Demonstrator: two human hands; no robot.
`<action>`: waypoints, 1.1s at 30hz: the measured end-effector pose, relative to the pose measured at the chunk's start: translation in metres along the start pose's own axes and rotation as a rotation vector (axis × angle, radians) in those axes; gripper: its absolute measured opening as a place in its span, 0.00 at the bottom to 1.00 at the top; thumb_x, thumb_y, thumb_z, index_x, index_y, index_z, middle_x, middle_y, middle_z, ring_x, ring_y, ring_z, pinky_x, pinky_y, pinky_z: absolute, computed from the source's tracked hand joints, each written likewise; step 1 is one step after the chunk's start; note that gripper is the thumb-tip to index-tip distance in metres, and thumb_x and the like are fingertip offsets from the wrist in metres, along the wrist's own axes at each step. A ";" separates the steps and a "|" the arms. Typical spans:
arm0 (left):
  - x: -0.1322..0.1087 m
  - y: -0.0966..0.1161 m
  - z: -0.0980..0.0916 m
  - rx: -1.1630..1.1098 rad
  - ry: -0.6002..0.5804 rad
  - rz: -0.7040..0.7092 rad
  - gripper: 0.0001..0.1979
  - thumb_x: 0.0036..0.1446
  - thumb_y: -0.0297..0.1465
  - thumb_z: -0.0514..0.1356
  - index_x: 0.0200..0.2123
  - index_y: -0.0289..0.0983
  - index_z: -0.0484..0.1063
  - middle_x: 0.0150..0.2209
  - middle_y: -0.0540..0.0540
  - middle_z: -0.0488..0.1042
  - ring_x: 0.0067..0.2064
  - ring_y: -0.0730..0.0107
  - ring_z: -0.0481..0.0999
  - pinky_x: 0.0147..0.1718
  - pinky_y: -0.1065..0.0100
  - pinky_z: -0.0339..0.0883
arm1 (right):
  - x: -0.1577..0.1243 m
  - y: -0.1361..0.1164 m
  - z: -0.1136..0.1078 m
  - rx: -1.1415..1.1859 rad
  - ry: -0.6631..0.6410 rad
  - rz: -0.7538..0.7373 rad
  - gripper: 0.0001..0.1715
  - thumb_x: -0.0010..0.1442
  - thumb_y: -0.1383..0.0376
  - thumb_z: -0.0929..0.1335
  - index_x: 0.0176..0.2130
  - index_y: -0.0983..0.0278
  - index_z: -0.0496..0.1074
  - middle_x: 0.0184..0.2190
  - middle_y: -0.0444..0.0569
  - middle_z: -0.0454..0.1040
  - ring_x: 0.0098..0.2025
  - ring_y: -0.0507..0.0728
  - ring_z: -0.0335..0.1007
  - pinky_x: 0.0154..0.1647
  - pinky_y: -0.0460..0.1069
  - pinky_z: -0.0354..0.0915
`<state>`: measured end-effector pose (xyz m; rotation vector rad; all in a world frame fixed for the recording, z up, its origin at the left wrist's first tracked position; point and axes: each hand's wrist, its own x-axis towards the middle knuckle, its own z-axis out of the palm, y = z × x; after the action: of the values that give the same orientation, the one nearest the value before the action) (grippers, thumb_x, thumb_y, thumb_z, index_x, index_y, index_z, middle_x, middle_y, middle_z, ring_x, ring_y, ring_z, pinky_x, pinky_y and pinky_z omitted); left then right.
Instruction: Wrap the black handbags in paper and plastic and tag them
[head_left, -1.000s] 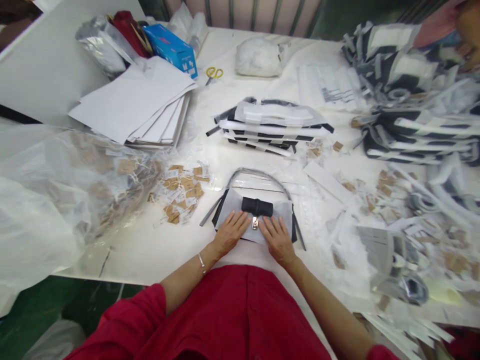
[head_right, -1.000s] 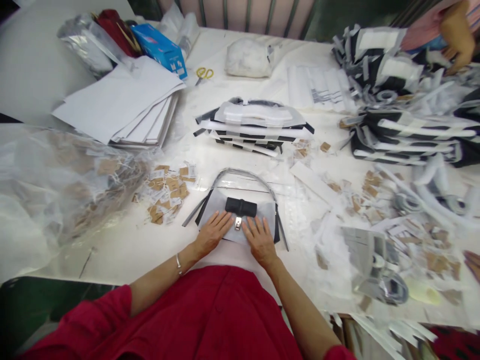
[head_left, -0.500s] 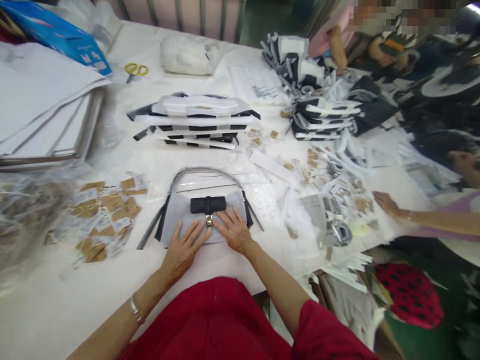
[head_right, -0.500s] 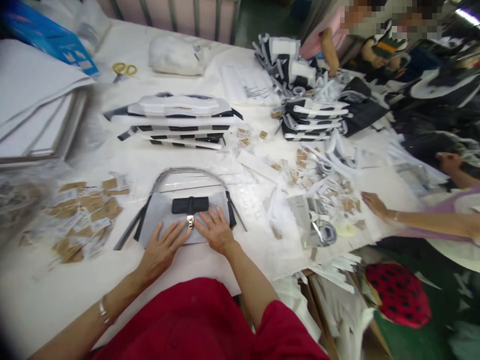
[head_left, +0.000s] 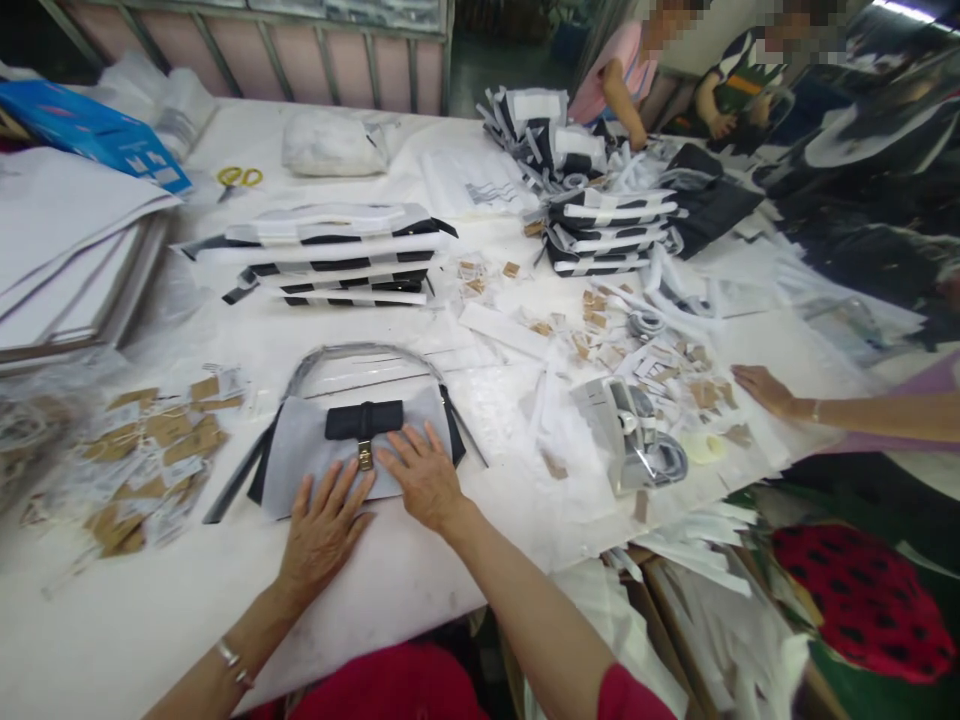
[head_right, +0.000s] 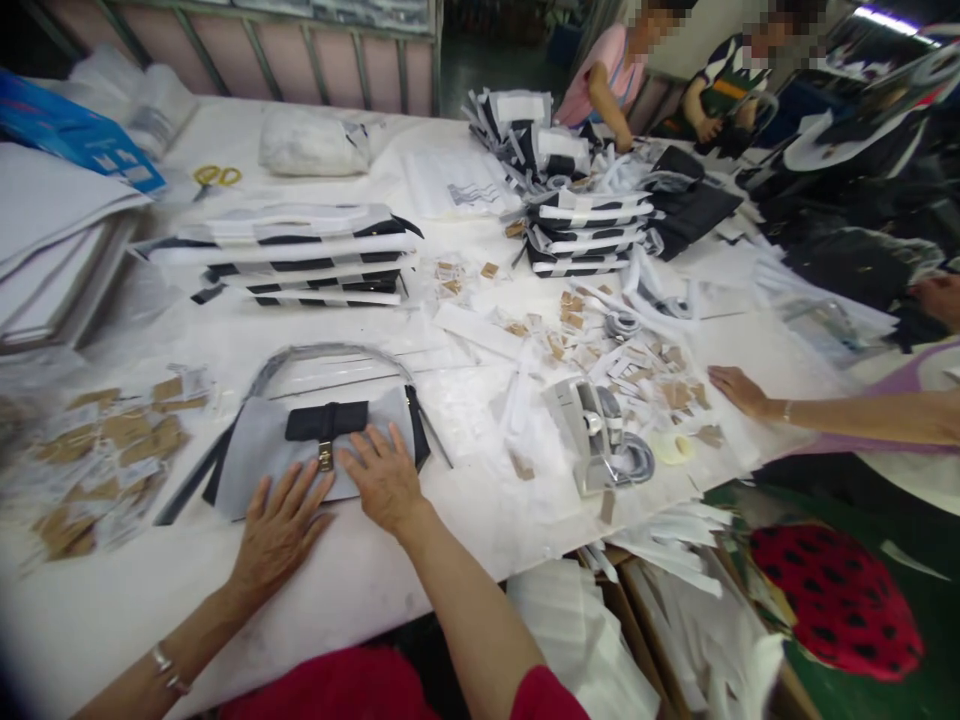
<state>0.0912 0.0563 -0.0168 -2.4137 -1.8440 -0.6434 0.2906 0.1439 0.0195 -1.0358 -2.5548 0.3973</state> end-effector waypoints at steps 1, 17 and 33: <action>0.000 0.000 0.000 -0.005 -0.002 0.000 0.30 0.64 0.46 0.53 0.67 0.51 0.50 0.66 0.44 0.58 0.68 0.53 0.54 0.66 0.43 0.41 | -0.005 -0.004 -0.004 0.031 0.000 0.034 0.28 0.65 0.65 0.63 0.63 0.62 0.61 0.65 0.55 0.60 0.69 0.64 0.44 0.70 0.67 0.37; 0.003 0.001 0.001 0.039 0.021 -0.005 0.27 0.65 0.45 0.51 0.66 0.50 0.54 0.65 0.44 0.60 0.68 0.54 0.55 0.66 0.45 0.42 | -0.027 0.149 -0.112 -0.020 0.427 0.316 0.25 0.65 0.69 0.59 0.60 0.66 0.65 0.59 0.56 0.68 0.65 0.60 0.56 0.66 0.61 0.54; 0.002 -0.005 -0.006 0.211 -0.029 0.085 0.27 0.62 0.42 0.57 0.63 0.48 0.61 0.65 0.47 0.60 0.68 0.57 0.55 0.68 0.49 0.35 | 0.066 0.283 -0.118 -0.510 -0.225 0.599 0.17 0.57 0.63 0.68 0.46 0.64 0.75 0.49 0.59 0.73 0.48 0.64 0.72 0.47 0.56 0.65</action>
<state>0.0849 0.0576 -0.0118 -2.3599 -1.7112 -0.3887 0.4692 0.4009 0.0310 -2.0602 -2.5493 -0.0117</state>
